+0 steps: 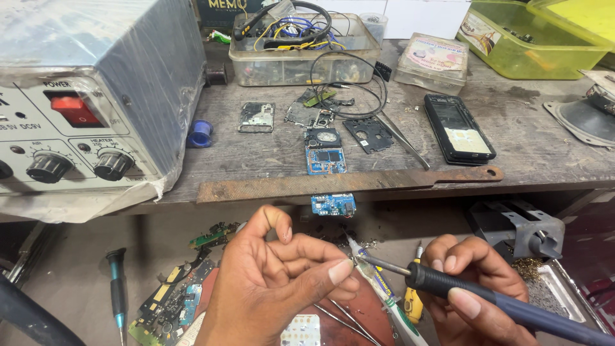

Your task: The person uses a soldering iron to apply solder to a small blue circuit board. They then use a hot air rework station to heat the board while holding it with tweezers. Finally, they turn off the rework station and inspect the board.

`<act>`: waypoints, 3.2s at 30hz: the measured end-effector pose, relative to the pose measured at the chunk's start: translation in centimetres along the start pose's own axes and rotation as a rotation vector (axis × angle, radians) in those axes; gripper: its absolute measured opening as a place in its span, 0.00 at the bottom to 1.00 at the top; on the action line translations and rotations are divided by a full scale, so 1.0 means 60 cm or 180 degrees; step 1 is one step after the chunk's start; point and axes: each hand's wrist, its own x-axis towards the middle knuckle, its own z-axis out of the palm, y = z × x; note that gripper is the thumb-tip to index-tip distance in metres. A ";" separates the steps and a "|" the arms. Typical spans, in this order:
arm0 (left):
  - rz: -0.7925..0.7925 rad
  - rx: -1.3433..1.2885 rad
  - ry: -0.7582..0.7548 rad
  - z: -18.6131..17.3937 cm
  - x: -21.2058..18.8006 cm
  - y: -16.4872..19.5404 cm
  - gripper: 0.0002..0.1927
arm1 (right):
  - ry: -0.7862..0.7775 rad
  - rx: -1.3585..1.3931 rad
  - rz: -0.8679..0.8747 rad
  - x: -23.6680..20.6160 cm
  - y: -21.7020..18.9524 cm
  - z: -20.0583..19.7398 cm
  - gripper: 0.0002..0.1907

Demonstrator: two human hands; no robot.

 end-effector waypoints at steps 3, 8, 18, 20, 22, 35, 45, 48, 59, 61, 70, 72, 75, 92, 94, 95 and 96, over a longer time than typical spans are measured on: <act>0.0019 -0.0003 0.0016 0.003 0.001 0.000 0.24 | 0.0047 -0.0005 -0.0012 -0.001 0.001 0.002 0.16; -0.0026 0.0007 0.0075 0.003 0.001 0.003 0.23 | 0.0060 -0.0030 -0.0078 0.000 0.001 0.005 0.16; -0.0030 -0.0001 0.0103 0.006 -0.003 0.005 0.23 | -0.0031 -0.0096 -0.0166 0.000 0.005 0.003 0.16; -0.0037 0.0007 0.0113 0.006 -0.003 0.007 0.24 | -0.0078 -0.0124 -0.0188 0.001 0.005 0.002 0.16; -0.0046 0.0004 0.0135 0.006 -0.003 0.008 0.24 | -0.0112 -0.0147 -0.0191 0.001 0.005 0.000 0.16; -0.0024 0.0032 0.0150 0.003 -0.003 0.008 0.24 | -0.0062 -0.0148 -0.0179 0.000 0.008 -0.001 0.16; -0.0002 0.0018 0.0146 0.007 -0.003 0.006 0.25 | -0.0128 -0.0062 -0.0170 0.002 0.009 0.004 0.16; -0.0087 0.0038 0.0195 0.006 -0.003 0.008 0.25 | -0.0124 -0.0070 -0.0185 0.001 0.009 0.004 0.16; -0.0106 0.0082 0.0233 0.005 0.000 0.006 0.24 | -0.0165 -0.0093 -0.0280 0.003 0.009 -0.002 0.16; -0.0128 0.0085 0.0257 0.005 -0.001 0.006 0.24 | -0.0089 -0.0103 -0.0259 0.001 0.011 -0.003 0.16; -0.0179 0.0107 0.0255 0.003 -0.001 0.007 0.25 | -0.0266 -0.0174 -0.0417 0.005 0.011 -0.002 0.15; -0.0137 0.0097 0.0218 0.003 0.000 0.006 0.24 | -0.0295 -0.0116 -0.0436 0.005 0.010 -0.002 0.15; -0.0101 0.0087 0.0208 0.001 0.001 0.005 0.24 | -0.0295 -0.0118 -0.0454 0.008 0.011 -0.002 0.15; -0.0154 0.0038 0.0253 0.000 0.002 0.004 0.24 | -0.0259 -0.0184 -0.0549 0.005 0.013 -0.002 0.13; -0.0110 0.0002 0.0205 -0.001 0.003 0.003 0.24 | -0.0313 -0.0241 -0.0615 0.004 0.015 -0.005 0.13; -0.0109 -0.0015 0.0202 -0.001 0.003 0.002 0.24 | -0.0328 -0.0217 -0.0614 0.003 0.016 -0.006 0.12; -0.0108 -0.0033 0.0198 -0.001 0.003 0.001 0.24 | -0.0342 -0.0192 -0.0614 0.003 0.017 -0.008 0.12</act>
